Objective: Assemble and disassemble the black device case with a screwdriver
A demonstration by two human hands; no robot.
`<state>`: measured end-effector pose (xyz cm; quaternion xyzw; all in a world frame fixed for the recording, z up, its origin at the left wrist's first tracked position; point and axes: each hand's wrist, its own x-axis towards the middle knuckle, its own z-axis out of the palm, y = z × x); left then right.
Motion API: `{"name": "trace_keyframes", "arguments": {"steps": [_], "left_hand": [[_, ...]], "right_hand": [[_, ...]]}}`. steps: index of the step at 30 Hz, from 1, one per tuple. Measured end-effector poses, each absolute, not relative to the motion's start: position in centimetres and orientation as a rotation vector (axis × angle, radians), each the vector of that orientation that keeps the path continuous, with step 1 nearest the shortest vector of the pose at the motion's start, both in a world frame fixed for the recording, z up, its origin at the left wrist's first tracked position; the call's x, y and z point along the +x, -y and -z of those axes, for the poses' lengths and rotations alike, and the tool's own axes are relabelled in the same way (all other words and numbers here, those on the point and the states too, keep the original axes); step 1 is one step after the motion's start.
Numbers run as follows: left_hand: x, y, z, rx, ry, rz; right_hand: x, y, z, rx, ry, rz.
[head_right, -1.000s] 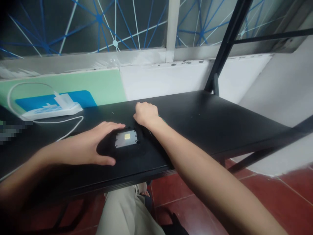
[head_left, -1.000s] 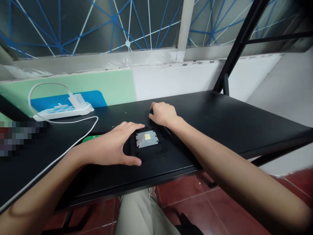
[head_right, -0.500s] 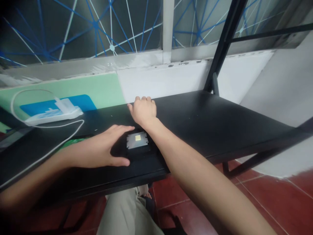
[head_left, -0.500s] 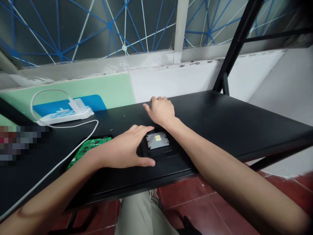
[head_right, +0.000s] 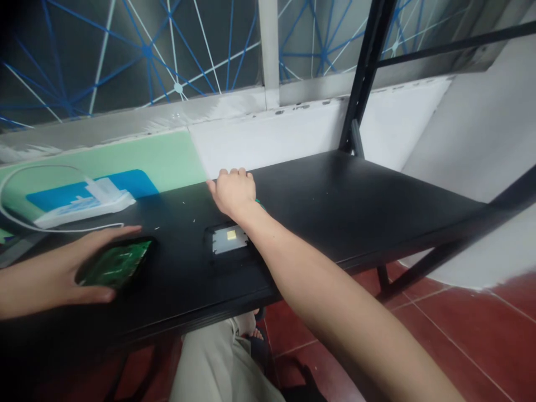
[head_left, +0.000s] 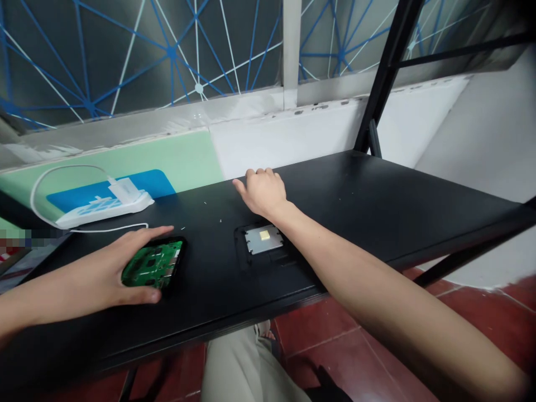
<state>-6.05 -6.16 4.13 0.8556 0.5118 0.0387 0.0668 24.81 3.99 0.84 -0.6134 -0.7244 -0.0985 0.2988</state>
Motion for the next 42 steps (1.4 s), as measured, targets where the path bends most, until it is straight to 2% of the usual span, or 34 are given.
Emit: {"name": "trace_keyframes", "arguments": {"steps": [8, 18, 34, 42], "left_hand": [[-10.9, 5.2, -2.7, 2.547, -1.567, -0.08], [-3.8, 8.1, -3.2, 2.577, -1.497, -0.052], [1.4, 3.1, -2.1, 2.574, -1.523, -0.175], [1.0, 3.7, -2.1, 2.54, -1.493, -0.216]], "right_hand": [[24.9, -4.1, -0.7, -1.635, 1.928, 0.263], [24.9, -4.3, -0.4, -1.646, 1.936, 0.241], [24.9, -4.4, -0.4, -1.68, 1.956, 0.248], [24.8, -4.3, -0.6, -1.345, 2.133, 0.004]]}}
